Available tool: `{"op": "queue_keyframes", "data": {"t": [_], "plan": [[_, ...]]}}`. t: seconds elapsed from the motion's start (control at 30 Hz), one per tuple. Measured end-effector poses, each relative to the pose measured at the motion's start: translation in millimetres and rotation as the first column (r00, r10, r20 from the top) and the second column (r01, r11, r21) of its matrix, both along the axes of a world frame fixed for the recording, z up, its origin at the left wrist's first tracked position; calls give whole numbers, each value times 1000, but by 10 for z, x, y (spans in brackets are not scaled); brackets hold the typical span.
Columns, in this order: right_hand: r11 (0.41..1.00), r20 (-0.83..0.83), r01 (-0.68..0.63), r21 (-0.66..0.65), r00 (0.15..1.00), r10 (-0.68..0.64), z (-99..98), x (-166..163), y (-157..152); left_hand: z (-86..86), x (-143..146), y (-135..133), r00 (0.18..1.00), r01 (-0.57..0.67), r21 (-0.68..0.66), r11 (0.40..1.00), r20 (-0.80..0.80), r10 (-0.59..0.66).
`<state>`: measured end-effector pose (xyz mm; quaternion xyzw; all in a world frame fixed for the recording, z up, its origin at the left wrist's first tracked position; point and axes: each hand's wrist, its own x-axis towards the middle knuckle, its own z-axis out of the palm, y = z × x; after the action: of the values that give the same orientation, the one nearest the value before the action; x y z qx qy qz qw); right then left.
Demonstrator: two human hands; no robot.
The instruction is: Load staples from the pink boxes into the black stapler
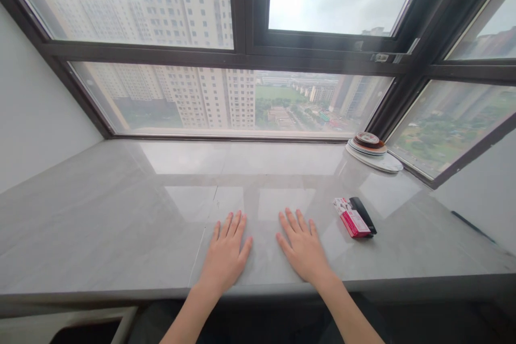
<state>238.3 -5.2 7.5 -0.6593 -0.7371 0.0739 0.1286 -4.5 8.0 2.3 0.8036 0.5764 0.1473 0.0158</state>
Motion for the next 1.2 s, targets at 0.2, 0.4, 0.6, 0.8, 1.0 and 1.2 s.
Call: {"op": "queue_keyframes", "data": {"t": [0.2,0.4,0.6,0.8,1.0,1.2], "plan": [[999,88,33,0,996,-33,-56,-15,-29,-16,51,-18,997,-27,3,1000,-73,27],[999,102,36,28,994,-39,-77,-41,-28,2,32,-13,998,-26,-13,1000,-53,26],[999,95,32,19,995,-34,-82,-26,-13,7,24,-4,999,-31,-25,999,-33,30],[1000,84,27,13,996,-28,-73,-3,-8,23,5,-8,1000,-24,-26,999,-21,24],[1000,78,27,6,997,-27,-90,-1,-6,31,1,-15,999,-28,-34,999,-23,28],[1000,80,28,13,996,-29,-94,10,-10,16,1,-12,999,-26,-22,999,-25,25]]}}
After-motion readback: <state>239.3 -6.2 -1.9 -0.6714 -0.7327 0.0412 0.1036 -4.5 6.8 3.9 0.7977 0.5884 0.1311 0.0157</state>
